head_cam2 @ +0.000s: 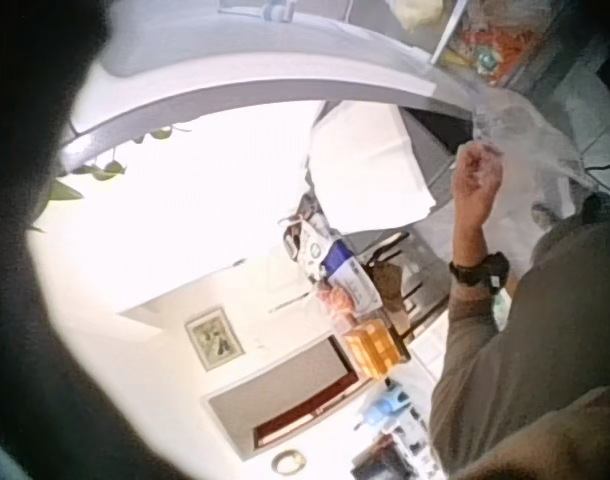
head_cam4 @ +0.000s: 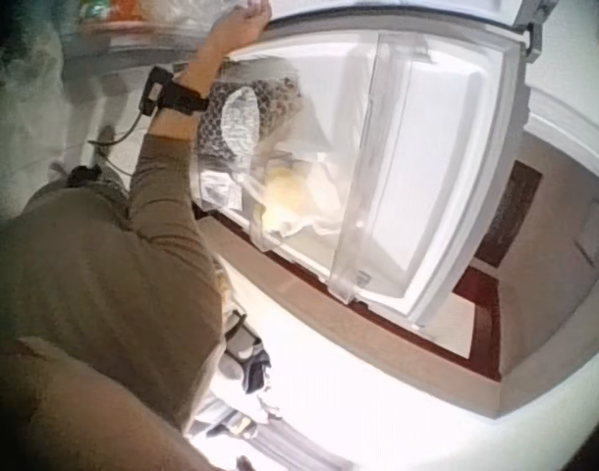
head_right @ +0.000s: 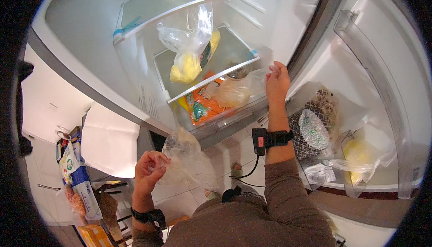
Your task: The person retrieves a plastic bag of food from the refrigerator, places it on a table, and repacks its contents into smaller bags. They then place the repacked items into a cooler box and later transfer a container of dark seeds into a small plastic container.
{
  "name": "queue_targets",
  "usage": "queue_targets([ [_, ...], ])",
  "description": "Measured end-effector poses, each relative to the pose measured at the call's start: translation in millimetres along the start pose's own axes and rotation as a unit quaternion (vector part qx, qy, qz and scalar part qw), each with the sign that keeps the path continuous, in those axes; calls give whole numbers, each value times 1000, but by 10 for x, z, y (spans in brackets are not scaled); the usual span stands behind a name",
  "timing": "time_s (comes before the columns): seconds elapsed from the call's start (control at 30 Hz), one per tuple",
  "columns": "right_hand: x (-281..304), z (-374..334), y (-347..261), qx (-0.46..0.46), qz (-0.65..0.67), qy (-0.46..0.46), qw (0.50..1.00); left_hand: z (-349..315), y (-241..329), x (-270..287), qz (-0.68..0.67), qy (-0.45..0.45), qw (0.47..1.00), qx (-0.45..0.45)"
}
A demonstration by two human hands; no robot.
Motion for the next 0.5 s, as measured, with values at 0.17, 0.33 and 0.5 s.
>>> queue_targets([
  [0.17,245,-85,-96,-40,100,-11,994,105,109,-90,35,-18,995,-96],
  [0.33,312,-362,-229,118,-333,-54,934,213,137,-125,45,-29,980,-194],
  [0.5,308,-904,-170,209,-231,-96,945,275,72,-196,34,-27,983,-179],
])
Point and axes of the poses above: each hand's wrist, its own z-axis towards the middle knuckle, its own x-axis out of the back of the hand, y = z × x, the point moved 5 cm from there along z, towards the middle knuckle, and after that the axes turned 2 degrees about z, right-handed, at the moved point
